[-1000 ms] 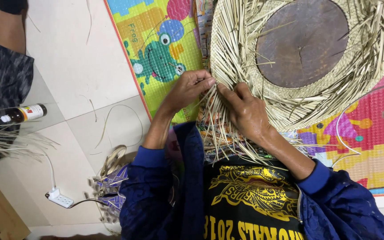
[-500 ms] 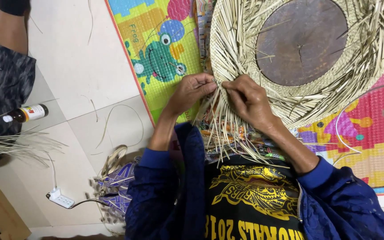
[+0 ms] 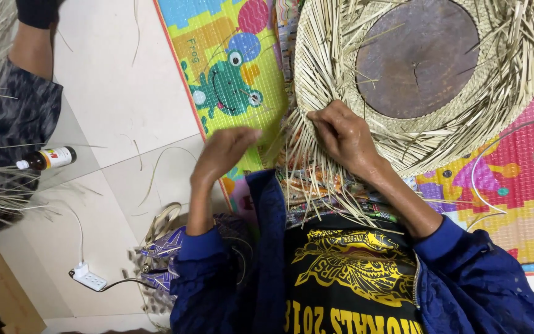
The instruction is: Weaving the brim of a hat using dried plant fibers
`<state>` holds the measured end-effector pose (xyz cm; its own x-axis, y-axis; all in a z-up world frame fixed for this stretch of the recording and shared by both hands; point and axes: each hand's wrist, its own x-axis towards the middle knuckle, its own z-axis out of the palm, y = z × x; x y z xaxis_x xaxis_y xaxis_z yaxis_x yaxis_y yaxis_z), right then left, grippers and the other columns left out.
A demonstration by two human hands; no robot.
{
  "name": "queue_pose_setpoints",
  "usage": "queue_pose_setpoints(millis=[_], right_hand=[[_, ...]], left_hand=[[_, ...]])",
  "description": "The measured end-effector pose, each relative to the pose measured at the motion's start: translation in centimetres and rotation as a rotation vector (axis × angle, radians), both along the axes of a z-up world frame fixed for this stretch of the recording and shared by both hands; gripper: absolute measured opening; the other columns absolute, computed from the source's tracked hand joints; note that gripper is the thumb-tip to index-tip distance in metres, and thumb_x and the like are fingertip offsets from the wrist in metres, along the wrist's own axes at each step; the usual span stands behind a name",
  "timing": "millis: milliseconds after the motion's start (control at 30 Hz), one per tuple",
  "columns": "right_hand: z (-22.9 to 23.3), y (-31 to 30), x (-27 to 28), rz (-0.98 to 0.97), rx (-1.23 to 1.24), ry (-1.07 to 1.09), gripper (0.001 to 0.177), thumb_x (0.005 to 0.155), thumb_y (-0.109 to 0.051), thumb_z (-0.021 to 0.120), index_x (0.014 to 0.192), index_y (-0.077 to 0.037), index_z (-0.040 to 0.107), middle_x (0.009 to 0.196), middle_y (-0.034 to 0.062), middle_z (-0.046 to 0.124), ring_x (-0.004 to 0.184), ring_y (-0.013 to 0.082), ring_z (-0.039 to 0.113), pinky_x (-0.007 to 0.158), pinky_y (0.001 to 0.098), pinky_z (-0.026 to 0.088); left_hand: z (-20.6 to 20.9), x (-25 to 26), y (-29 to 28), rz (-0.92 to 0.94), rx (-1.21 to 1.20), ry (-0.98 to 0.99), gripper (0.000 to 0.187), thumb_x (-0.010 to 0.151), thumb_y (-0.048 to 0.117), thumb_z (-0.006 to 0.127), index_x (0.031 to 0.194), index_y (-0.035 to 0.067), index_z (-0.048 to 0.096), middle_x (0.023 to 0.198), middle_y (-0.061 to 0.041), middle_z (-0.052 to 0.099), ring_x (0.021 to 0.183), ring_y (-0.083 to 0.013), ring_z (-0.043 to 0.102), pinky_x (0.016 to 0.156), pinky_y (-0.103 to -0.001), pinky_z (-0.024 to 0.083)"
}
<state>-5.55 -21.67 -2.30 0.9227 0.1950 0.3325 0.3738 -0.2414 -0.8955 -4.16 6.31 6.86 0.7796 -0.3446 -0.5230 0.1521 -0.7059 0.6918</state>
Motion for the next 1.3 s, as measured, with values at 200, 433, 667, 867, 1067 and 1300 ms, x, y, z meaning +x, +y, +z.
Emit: queue_pose_setpoints(millis=[200, 433, 667, 867, 1067, 1300], right_hand=[[-1.7, -0.3, 0.2, 0.041, 0.011, -0.007, 0.016, 0.094, 0.013, 0.062, 0.107, 0.006, 0.068, 0.088, 0.023, 0.062, 0.081, 0.0378, 0.067, 0.066, 0.0469, 0.058], [-1.6, -0.6, 0.5, 0.064, 0.072, 0.02, 0.014, 0.095, 0.011, 0.064, 0.106, 0.005, 0.069, 0.083, 0.0198, 0.063, 0.078, 0.0342, 0.068, 0.067, 0.0442, 0.057], [-0.2, -0.6, 0.5, 0.06, 0.061, 0.026, 0.013, 0.095, 0.011, 0.063, 0.107, 0.006, 0.069, 0.086, 0.0213, 0.063, 0.077, 0.0336, 0.067, 0.066, 0.0441, 0.057], [-0.3, -0.8, 0.5, 0.083, 0.095, 0.053, 0.013, 0.096, 0.01, 0.062, 0.107, 0.006, 0.068, 0.085, 0.0197, 0.062, 0.075, 0.0319, 0.066, 0.065, 0.0432, 0.056], [-0.9, -0.8, 0.6, 0.081, 0.097, 0.025, 0.012, 0.095, 0.01, 0.064, 0.106, 0.006, 0.068, 0.083, 0.0194, 0.062, 0.074, 0.0332, 0.067, 0.064, 0.0435, 0.056], [-1.3, -0.7, 0.5, 0.083, 0.104, 0.042, 0.011, 0.096, 0.008, 0.064, 0.105, 0.004, 0.068, 0.083, 0.0175, 0.062, 0.074, 0.0318, 0.067, 0.066, 0.0426, 0.056]], left_hand=[[-9.7, 2.8, -3.8, -0.152, 0.046, -0.92, 0.035, 0.1, 0.015, 0.071, 0.133, 0.015, 0.061, 0.109, -0.005, 0.065, 0.098, -0.0197, 0.068, 0.081, -0.031, 0.058], [-11.7, 3.7, -4.6, -0.34, 0.014, -1.205, 0.034, 0.095, 0.008, 0.072, 0.124, 0.024, 0.063, 0.102, 0.0, 0.058, 0.083, -0.0154, 0.067, 0.075, -0.031, 0.058], [-4.3, 2.8, -5.8, 0.141, -0.549, -0.63, 0.007, 0.096, 0.015, 0.075, 0.1, 0.01, 0.077, 0.112, -0.011, 0.067, 0.101, -0.0275, 0.071, 0.088, -0.041, 0.06], [-1.8, 2.6, -5.3, 0.216, -0.888, -0.482, 0.005, 0.097, 0.007, 0.071, 0.099, 0.003, 0.071, 0.098, -0.013, 0.067, 0.087, -0.0234, 0.072, 0.083, -0.037, 0.059], [-4.4, 2.4, -4.6, 0.129, -0.668, -0.287, 0.012, 0.096, 0.012, 0.075, 0.1, 0.0, 0.073, 0.074, -0.007, 0.061, 0.061, -0.0115, 0.058, 0.061, -0.029, 0.048], [-5.9, 2.8, -4.8, 0.104, -0.524, -0.232, 0.018, 0.098, 0.015, 0.072, 0.108, 0.0, 0.075, 0.069, -0.007, 0.059, 0.067, -0.0119, 0.048, 0.065, -0.031, 0.042]])
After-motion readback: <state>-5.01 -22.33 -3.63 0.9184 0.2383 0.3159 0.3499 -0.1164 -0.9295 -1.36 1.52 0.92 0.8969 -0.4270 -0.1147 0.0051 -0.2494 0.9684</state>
